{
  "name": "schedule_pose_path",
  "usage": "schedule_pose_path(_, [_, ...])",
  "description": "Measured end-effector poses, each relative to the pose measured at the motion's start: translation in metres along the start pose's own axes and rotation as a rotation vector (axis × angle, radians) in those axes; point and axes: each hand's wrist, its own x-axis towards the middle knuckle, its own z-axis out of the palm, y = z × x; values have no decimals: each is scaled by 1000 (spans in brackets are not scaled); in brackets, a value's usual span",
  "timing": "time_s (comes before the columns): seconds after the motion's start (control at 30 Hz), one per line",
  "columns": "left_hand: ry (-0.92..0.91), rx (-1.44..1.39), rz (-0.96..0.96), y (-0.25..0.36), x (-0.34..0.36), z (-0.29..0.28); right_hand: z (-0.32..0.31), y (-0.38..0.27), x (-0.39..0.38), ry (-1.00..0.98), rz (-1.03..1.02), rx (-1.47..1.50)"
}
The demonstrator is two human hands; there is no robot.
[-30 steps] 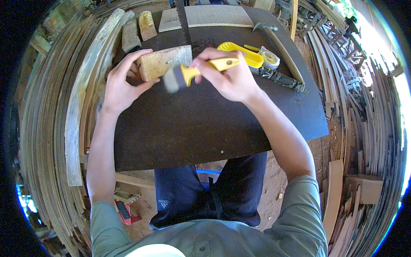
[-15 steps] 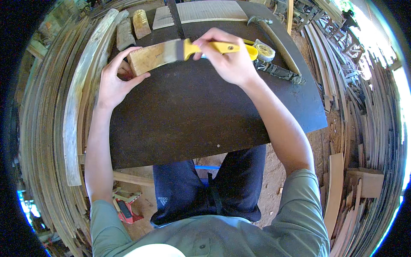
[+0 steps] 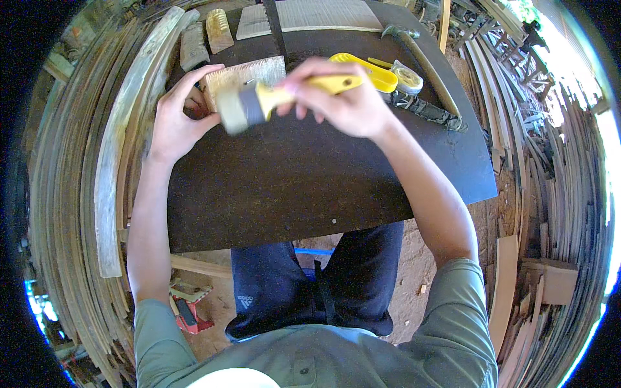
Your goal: Sawing a small block of wood with a hacksaw and then cleaning the sawdust off with a paintbrush.
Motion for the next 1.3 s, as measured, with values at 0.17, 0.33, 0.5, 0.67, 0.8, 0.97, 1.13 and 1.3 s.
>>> schedule_pose_path(0.17, [4,56,-39,-6,-3,-1,24,-6,7,365,-202,21])
schedule_pose_path(0.33, [21,-14,75,3,1,1,16,1,-1,-31,-65,-33])
schedule_pose_path(0.5, [42,63,60,0,-1,2,17,0,3,251,-183,-20])
schedule_pose_path(0.67, [37,87,43,-7,-3,5,12,-4,2,179,-156,36])
schedule_pose_path(0.8, [80,53,141,-1,1,4,17,-4,1,190,-212,-99])
schedule_pose_path(0.97, [33,56,12,-2,0,3,-13,13,4,419,-40,-582])
schedule_pose_path(1.13, [44,56,24,8,0,1,1,14,4,381,-288,-596])
schedule_pose_path(1.3, [55,21,64,9,0,2,21,-13,-1,210,-236,-39])
